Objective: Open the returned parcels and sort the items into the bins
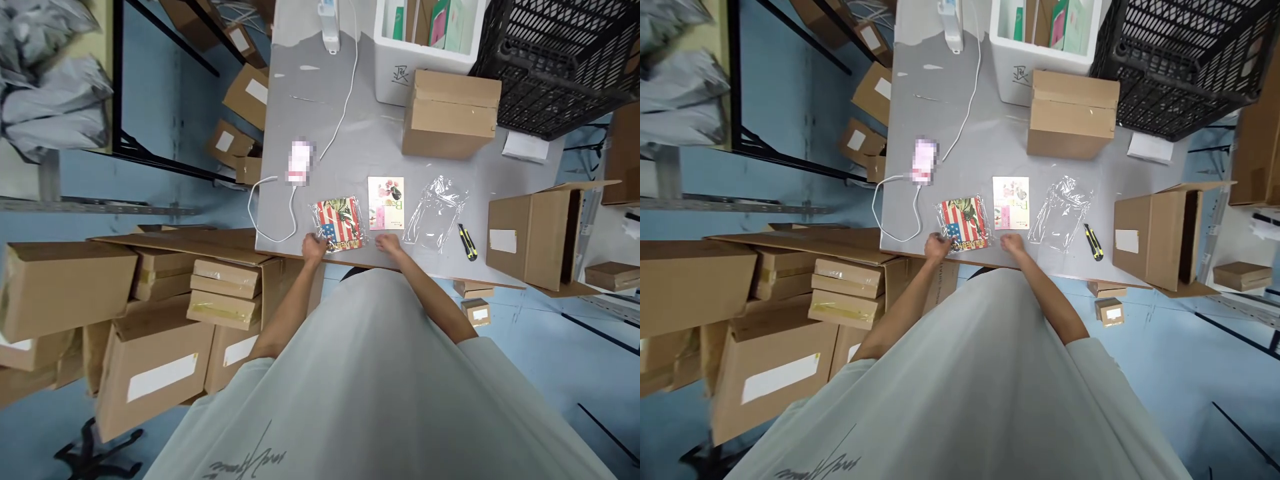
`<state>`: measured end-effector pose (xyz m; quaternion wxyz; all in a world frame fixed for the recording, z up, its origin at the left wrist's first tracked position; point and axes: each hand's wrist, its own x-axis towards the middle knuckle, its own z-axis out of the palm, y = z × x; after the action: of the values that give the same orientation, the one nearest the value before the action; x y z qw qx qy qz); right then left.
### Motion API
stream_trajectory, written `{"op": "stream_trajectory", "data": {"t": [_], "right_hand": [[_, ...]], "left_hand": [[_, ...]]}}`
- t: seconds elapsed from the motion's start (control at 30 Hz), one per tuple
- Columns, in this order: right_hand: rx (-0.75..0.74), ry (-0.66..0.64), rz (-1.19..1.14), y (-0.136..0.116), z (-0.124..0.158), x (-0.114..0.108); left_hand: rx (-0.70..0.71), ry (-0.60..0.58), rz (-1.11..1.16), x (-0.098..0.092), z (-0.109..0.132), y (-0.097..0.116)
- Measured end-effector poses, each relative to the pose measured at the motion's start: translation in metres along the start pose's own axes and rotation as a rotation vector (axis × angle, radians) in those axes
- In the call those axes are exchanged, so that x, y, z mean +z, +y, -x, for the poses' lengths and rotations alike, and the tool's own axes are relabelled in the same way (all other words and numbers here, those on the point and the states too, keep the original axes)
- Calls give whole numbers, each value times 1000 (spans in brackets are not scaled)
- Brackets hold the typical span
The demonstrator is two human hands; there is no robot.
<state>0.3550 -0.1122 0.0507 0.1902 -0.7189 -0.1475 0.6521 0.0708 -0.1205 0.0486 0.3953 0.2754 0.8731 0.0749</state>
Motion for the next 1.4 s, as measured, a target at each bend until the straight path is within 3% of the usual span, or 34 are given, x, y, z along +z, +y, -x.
{"op": "stream_trajectory", "data": {"t": [0.27,0.57,0.7,0.8,1.0,1.13,1.23,1.33,1.4], "right_hand": [[-82,36,246,-7,-6,55],[-56,-95,162,-16,11,52],[-55,-246,5,-24,32,32],[-109,-347,-203,-32,50,5],[-303,-257,-371,-45,102,-62],[-396,-152,-388,-51,135,-98],[-455,-78,-433,-53,151,-119],[-476,-44,-496,-55,160,-135],[-484,-39,-541,-55,165,-142]], "left_hand": [[-31,-129,189,-7,-4,-7],[131,-342,518,-42,26,20],[336,-496,549,-63,51,40],[407,-591,533,-76,70,55],[424,-731,554,-76,103,89],[494,-736,562,-63,126,112],[544,-648,557,-53,137,127],[533,-588,607,-46,142,139],[492,-608,682,-41,146,144]]}}
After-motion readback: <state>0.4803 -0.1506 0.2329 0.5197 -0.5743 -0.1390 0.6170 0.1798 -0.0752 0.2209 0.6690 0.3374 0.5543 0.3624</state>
